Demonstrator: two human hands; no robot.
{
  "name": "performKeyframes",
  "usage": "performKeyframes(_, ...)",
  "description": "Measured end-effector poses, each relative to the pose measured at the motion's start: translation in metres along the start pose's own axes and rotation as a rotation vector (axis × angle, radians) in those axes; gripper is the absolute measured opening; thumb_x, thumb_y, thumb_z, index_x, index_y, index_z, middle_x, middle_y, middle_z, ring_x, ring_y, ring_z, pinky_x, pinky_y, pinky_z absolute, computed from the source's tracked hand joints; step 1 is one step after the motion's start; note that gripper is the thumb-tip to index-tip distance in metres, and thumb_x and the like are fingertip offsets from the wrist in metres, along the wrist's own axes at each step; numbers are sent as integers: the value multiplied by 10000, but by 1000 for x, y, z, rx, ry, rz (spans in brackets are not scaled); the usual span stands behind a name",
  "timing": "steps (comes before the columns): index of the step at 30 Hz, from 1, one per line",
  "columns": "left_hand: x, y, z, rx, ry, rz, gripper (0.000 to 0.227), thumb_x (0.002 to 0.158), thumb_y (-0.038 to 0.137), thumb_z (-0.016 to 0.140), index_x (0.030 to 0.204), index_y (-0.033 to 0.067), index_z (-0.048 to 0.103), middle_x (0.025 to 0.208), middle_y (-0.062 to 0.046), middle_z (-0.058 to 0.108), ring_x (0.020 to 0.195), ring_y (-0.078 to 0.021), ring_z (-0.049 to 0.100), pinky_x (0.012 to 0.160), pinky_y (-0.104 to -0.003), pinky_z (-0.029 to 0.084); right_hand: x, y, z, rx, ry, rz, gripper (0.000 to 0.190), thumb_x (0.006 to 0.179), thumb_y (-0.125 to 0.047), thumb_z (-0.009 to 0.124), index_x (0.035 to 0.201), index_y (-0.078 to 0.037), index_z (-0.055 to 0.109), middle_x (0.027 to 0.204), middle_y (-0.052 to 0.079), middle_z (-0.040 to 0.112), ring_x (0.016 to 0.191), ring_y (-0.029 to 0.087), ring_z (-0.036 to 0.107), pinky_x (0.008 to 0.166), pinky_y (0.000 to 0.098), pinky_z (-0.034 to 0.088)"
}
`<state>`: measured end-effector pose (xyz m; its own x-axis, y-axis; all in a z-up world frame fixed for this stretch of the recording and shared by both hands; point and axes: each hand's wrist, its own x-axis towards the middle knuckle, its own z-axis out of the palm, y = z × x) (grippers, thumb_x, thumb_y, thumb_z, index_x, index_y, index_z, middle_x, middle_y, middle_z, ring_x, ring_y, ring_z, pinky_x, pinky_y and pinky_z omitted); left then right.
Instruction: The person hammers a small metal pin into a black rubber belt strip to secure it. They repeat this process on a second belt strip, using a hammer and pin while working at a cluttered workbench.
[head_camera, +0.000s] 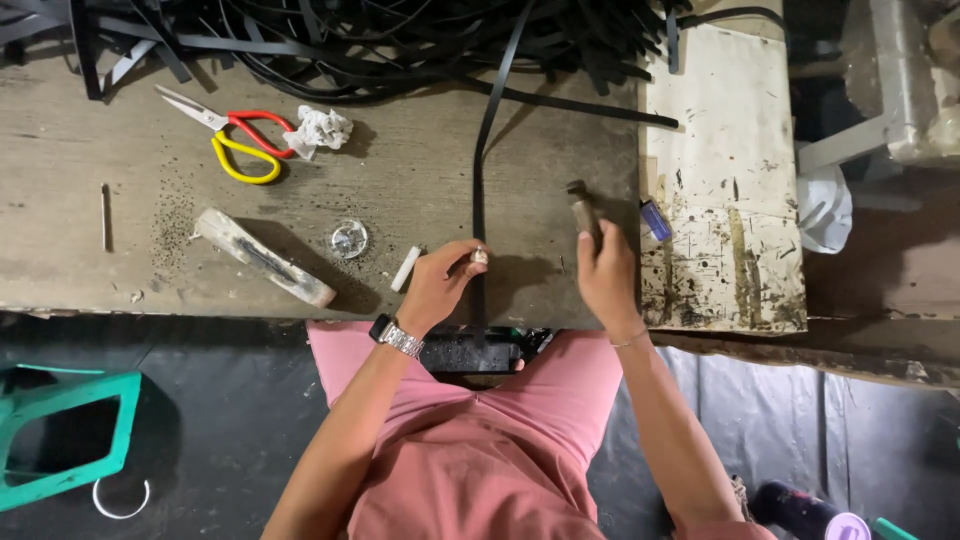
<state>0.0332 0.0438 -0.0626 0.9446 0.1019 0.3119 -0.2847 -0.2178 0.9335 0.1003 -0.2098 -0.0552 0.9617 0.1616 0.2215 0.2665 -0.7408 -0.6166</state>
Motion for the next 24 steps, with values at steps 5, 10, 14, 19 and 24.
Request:
performKeyframes(5,-1,-8,4,-13,21,36,179,929,107,746,1105,81,757,879,-129,767,863,-319,754,794,-409,597,-29,-21,-14,127,-25,3,509,1057,-495,539,1178,-8,622,742,190,661,708,326,718,640,408,535)
performKeyframes(10,-5,-21,5,7,13,62,176,925,125,751,1095,79,758,866,-126,761,836,-327,745,776,-416,597,-45,-66,-25,-40,-46,-123,456,980,-525,616,1206,-131,655,683,187,661,670,431,703,623,471,537)
performKeyframes(14,-6,-22,5,30,17,111,142,911,97,766,1052,83,762,801,-105,736,755,-314,717,712,-387,578,-38,-97,-42,-193,-65,-442,312,974,-354,665,1157,-103,640,706,182,639,580,384,699,546,408,538)
performKeyframes(19,-6,-27,10,34,42,153,140,914,112,774,1050,78,766,804,-111,737,725,-316,700,692,-371,572,-50,-72,-33,21,64,-217,314,1003,-449,593,1012,-136,613,571,148,582,598,401,684,505,380,514)
performKeyframes(24,-7,-38,8,66,20,183,151,925,109,757,1069,70,781,746,-116,704,688,-323,683,658,-368,557,-44,-105,-39,5,-148,-110,292,1003,-444,595,1122,-178,620,606,109,639,576,328,718,519,381,523)
